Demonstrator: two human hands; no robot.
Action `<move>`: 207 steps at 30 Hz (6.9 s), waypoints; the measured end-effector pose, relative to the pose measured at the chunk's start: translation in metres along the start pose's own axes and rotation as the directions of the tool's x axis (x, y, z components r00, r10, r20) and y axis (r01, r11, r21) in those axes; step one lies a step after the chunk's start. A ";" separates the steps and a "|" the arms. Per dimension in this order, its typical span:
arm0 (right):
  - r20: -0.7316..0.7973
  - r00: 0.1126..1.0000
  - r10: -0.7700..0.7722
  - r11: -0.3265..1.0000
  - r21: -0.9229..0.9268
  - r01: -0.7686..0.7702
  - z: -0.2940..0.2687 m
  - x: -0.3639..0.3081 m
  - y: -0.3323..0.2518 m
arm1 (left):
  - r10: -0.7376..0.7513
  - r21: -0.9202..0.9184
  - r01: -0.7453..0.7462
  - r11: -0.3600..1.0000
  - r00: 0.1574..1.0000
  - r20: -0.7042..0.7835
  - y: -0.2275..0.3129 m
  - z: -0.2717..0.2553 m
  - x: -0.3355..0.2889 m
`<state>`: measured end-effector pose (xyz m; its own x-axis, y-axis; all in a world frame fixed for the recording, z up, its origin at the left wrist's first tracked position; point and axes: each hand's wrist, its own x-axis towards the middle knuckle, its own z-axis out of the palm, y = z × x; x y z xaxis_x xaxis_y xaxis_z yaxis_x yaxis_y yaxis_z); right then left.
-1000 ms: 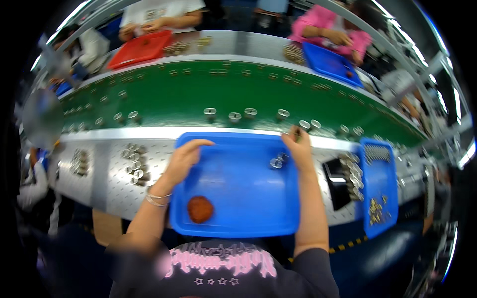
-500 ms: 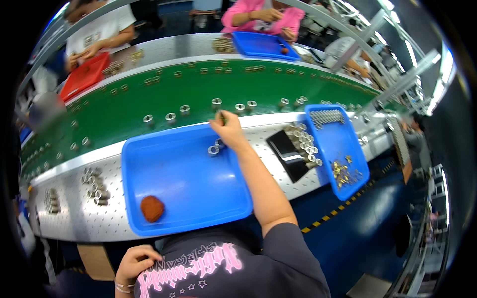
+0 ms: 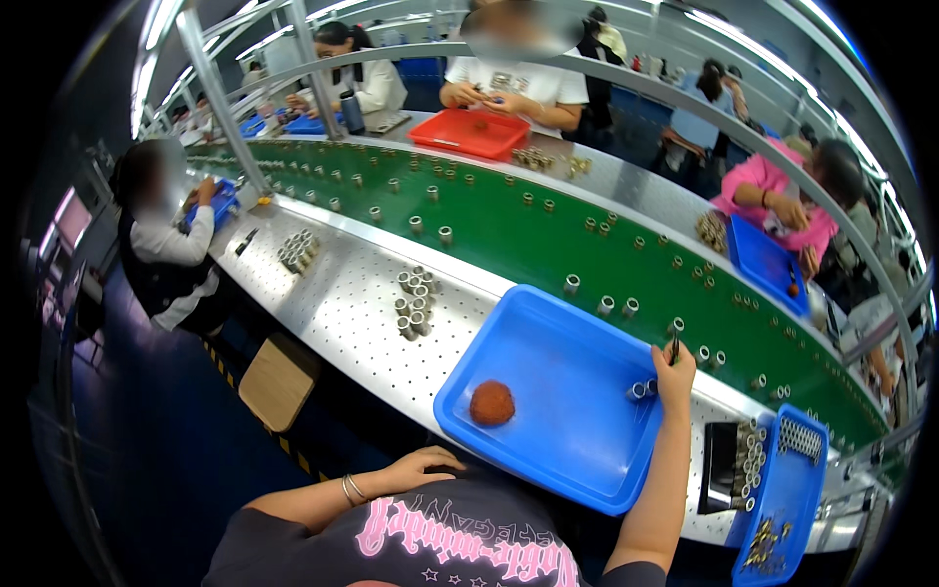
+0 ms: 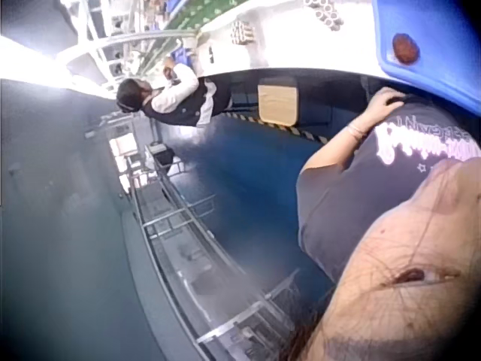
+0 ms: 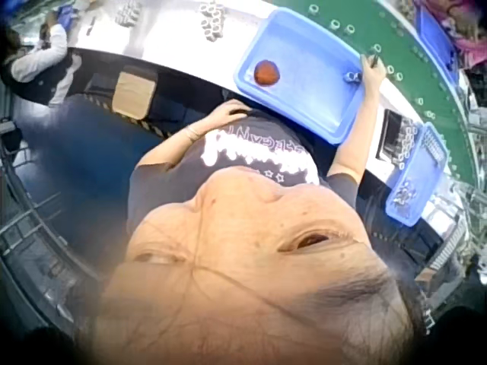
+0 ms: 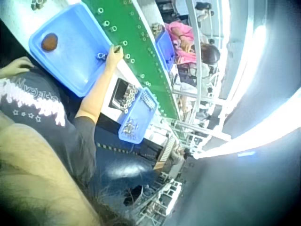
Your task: The person uses a pair of pliers to manipulate small cylindrical metal parts over a blue tray. They repeatedly pick up a metal cylinder, use the pliers to adjust or insert a component, and then place the finished part onto a green conveyor belt. The process is repetitive and involves handling multiple identical metal pieces.
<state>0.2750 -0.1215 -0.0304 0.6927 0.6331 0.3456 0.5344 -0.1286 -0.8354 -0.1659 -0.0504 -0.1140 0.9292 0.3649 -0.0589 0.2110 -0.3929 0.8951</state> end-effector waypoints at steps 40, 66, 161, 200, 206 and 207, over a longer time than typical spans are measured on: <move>0.010 0.999 -0.053 0.999 -0.002 0.053 0.005 0.012 0.031 | -0.149 0.314 0.161 0.936 0.987 -0.062 -0.079 -0.041 -0.020; -0.216 0.975 0.049 0.995 -0.076 -0.067 -0.034 -0.042 0.066 | 0.413 0.584 0.086 0.807 0.625 -0.662 -0.011 -0.137 0.026; -0.320 0.877 0.359 0.933 0.132 -0.334 -0.029 -0.049 0.013 | 0.279 0.331 -0.349 0.877 0.930 0.240 0.115 -0.095 0.189; 0.849 0.528 0.004 0.874 -0.260 0.411 0.054 -0.066 -0.107 | 0.332 0.426 -0.324 0.845 0.941 0.057 0.083 -0.089 0.139; 0.909 0.366 -0.201 0.900 0.023 0.436 0.106 -0.078 -0.105 | 0.359 0.390 -0.323 0.862 0.933 -0.021 0.086 -0.088 0.138; 0.900 0.348 -0.263 0.888 0.085 0.451 0.113 -0.080 -0.107 | 0.364 0.383 -0.325 0.864 0.931 -0.031 0.086 -0.088 0.137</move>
<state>0.1081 -0.0723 -0.0167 -0.3354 0.9410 -0.0441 0.7459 0.2367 -0.6226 -0.0469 0.0404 -0.0062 0.9325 0.2226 0.2843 -0.0034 -0.7819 0.6234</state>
